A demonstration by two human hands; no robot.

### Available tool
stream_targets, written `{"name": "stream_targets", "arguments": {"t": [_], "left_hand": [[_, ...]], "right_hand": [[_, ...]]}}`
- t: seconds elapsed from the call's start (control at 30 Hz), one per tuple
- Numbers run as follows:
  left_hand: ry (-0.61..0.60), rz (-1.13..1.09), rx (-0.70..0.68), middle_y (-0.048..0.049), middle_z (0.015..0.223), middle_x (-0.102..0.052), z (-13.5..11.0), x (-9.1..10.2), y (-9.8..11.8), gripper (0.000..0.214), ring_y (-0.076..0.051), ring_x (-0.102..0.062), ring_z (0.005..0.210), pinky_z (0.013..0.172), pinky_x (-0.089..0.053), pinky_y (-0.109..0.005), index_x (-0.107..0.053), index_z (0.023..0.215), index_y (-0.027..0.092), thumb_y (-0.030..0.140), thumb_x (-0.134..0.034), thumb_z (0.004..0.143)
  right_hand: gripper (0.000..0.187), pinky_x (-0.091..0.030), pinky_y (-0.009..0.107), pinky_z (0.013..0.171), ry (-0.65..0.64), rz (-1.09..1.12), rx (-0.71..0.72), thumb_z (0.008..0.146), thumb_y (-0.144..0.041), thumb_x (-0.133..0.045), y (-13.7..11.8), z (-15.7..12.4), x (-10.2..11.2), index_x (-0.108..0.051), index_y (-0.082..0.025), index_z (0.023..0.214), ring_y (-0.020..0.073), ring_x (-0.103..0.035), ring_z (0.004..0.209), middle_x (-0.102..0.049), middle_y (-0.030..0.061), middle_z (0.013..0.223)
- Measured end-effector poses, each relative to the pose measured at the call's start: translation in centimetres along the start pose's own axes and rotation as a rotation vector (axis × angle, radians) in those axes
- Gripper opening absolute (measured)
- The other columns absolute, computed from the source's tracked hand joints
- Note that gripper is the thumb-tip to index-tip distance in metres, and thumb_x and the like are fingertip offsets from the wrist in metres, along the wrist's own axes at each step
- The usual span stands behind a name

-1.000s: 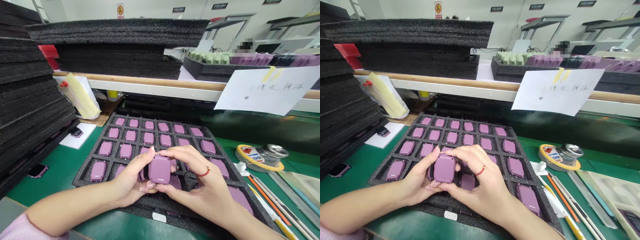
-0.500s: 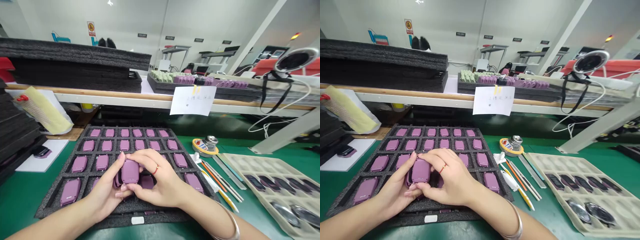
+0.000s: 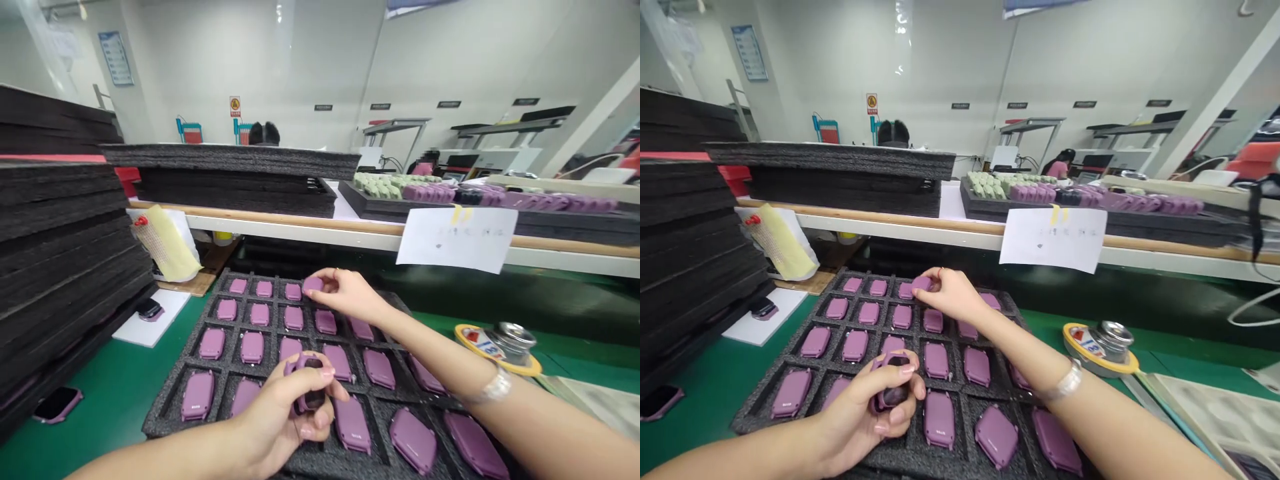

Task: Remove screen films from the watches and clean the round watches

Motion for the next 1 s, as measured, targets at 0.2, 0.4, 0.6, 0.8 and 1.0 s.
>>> {"name": "stream_targets", "arguments": {"t": [0.2, 0.4, 0.6, 0.8, 1.0], "left_hand": [[-0.057, -0.027, 0.036, -0.0033, 0.062, -0.069, 0.3, 0.2, 0.2, 0.043, -0.001, -0.029, 0.030, 0.037, -0.006, -0.021, -0.055, 0.076, 0.016, 0.051, -0.078, 0.065], [-0.125, -0.001, 0.004, -0.0013, 0.057, -0.064, 0.5, 0.5, 0.0, 0.032, -0.002, -0.028, 0.029, 0.037, -0.006, -0.023, -0.062, 0.077, 0.013, 0.042, -0.073, 0.067], [-0.078, -0.067, 0.024, -0.0069, 0.070, -0.068, 1.0, 0.8, -0.2, 0.054, -0.007, -0.044, 0.039, 0.041, -0.013, -0.023, -0.065, 0.085, 0.012, 0.065, -0.067, 0.073], [-0.048, -0.094, 0.001, -0.0019, 0.061, -0.059, 0.9, 0.7, -0.2, 0.053, -0.005, -0.039, 0.039, 0.041, -0.014, -0.021, -0.064, 0.080, 0.012, 0.064, -0.068, 0.078], [0.000, -0.069, 0.008, -0.0036, 0.068, -0.062, 0.5, 0.6, -0.1, 0.057, -0.004, -0.042, 0.042, 0.041, -0.018, -0.018, -0.063, 0.069, 0.011, 0.067, -0.071, 0.074]], "right_hand": [[0.031, -0.054, 0.046, 0.094, 0.084, -0.085, 0.062, 0.098, -0.036, -0.059, 0.5, 7.2, -5.2, -0.061, -0.019, 0.124, 0.0233, -0.063, 0.111, -0.061, 0.0098, 0.130], [0.027, -0.051, 0.047, 0.099, -0.075, -0.103, 0.089, 0.099, -0.035, -0.059, 2.9, 7.3, -7.8, -0.063, -0.021, 0.122, 0.0231, -0.061, 0.115, -0.060, 0.0095, 0.133], [0.043, -0.037, 0.058, 0.115, -0.171, -0.037, 0.157, 0.099, -0.046, -0.051, 0.5, 2.0, -5.8, -0.066, -0.015, 0.124, 0.0322, -0.055, 0.132, -0.063, 0.0175, 0.135], [0.029, -0.063, 0.037, 0.082, -0.122, 0.276, 0.342, 0.094, -0.052, -0.057, -4.8, -8.0, -1.3, -0.063, -0.027, 0.108, 0.0247, -0.071, 0.108, -0.068, 0.0071, 0.129], [0.025, -0.061, 0.032, 0.087, 0.019, 0.089, 0.589, 0.081, -0.028, -0.079, -5.1, -11.7, -1.0, -0.058, -0.025, 0.094, 0.0241, -0.065, 0.118, -0.061, 0.0107, 0.138]]}}
Point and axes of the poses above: each hand's wrist, its own z-axis towards the middle knuckle, its own x-axis out of the back of the hand, y = z × x, the point moved 2 cm from there along z, towards the middle knuckle
